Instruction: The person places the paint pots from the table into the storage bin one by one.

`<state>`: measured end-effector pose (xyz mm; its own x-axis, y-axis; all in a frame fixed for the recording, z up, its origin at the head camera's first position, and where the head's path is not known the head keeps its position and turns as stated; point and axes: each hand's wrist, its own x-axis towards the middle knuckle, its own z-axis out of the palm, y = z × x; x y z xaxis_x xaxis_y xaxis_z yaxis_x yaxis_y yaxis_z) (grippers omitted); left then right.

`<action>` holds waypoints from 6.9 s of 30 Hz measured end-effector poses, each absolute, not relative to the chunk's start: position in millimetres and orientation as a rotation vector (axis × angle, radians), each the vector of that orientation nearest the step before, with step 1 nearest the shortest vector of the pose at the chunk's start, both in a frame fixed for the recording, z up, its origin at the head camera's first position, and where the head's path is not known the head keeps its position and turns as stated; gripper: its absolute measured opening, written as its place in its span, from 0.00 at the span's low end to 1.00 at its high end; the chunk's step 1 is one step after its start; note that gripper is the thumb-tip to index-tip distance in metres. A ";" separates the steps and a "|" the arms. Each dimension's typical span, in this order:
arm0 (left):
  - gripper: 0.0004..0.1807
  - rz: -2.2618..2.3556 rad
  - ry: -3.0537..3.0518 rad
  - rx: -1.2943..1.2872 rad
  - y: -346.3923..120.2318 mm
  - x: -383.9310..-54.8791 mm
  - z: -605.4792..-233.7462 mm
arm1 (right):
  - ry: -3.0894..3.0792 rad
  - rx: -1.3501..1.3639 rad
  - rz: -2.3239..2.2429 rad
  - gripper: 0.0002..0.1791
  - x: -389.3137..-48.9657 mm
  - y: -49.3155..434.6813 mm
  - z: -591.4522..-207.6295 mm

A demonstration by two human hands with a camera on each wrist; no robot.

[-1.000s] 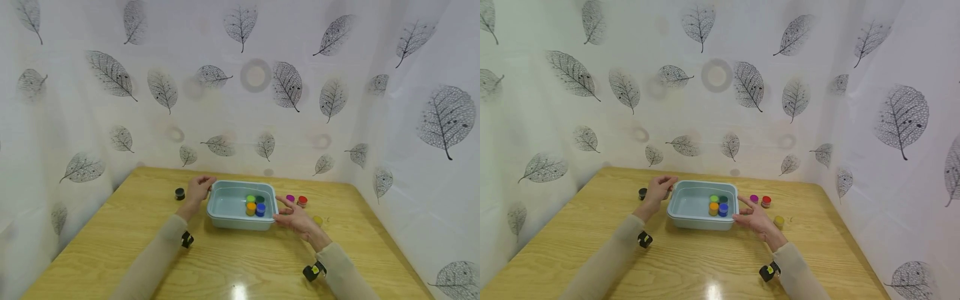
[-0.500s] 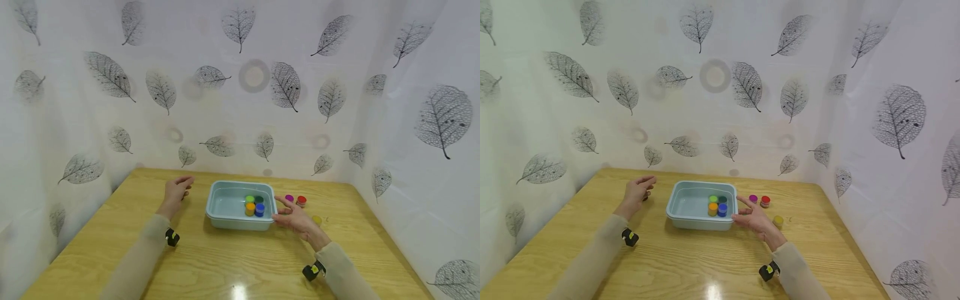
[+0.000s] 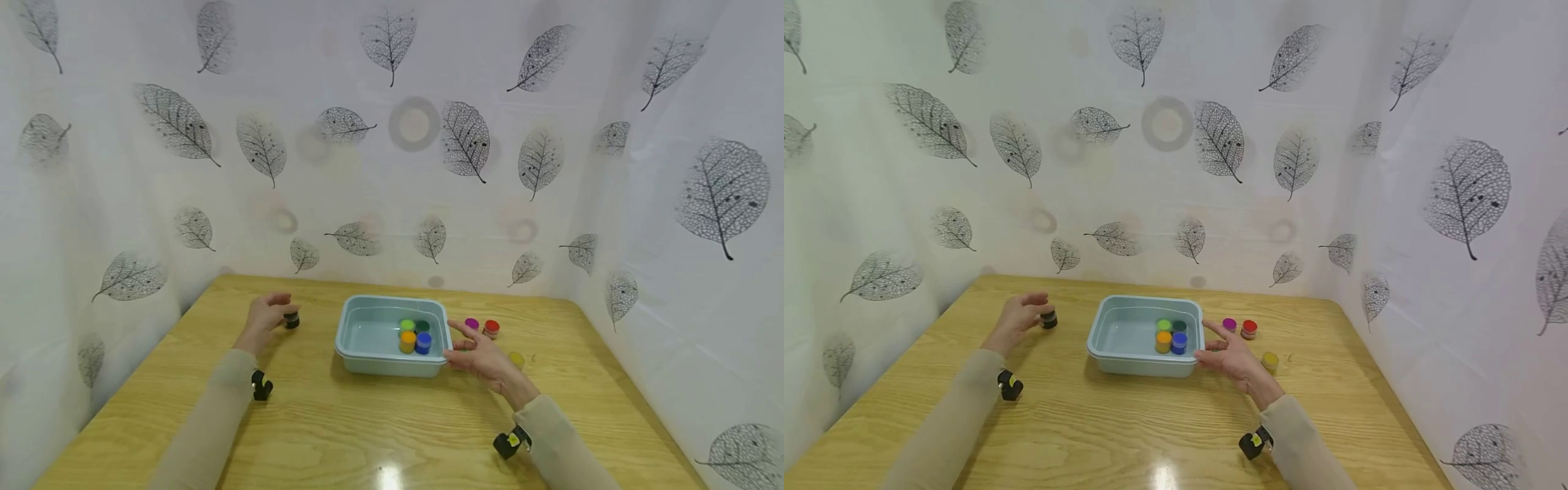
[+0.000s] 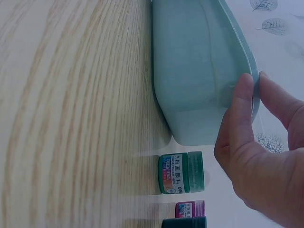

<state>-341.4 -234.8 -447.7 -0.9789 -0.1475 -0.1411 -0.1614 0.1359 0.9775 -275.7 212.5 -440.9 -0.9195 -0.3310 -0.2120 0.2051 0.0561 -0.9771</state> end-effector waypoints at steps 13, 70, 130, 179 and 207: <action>0.35 1.955 2.176 -0.265 -251.3 -349.4 -462.1 | 1.973 -0.088 -1.916 0.44 -274.6 211.0 -439.8; 0.30 2.343 2.015 0.012 -210.8 -342.6 -455.9 | 1.944 -0.072 -1.948 0.45 -277.7 212.5 -446.8; 0.23 1.683 2.699 0.159 -73.1 -321.4 -424.6 | 1.922 -0.112 -1.955 0.44 -275.3 215.7 -442.8; 0.16 1.241 2.680 0.168 -51.7 -345.6 -443.1 | 1.920 -0.103 -1.971 0.44 -276.6 214.3 -444.5; 0.21 1.442 2.462 0.097 -53.4 -347.6 -443.0 | 1.909 -0.117 -1.980 0.44 -276.9 214.8 -448.0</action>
<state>-347.6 -53.4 -443.0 -0.9569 0.2003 -0.2104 -0.0856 0.4978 0.8631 -276.9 214.8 -448.0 -0.9218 -0.3295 -0.2041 0.2160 0.0003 -0.9764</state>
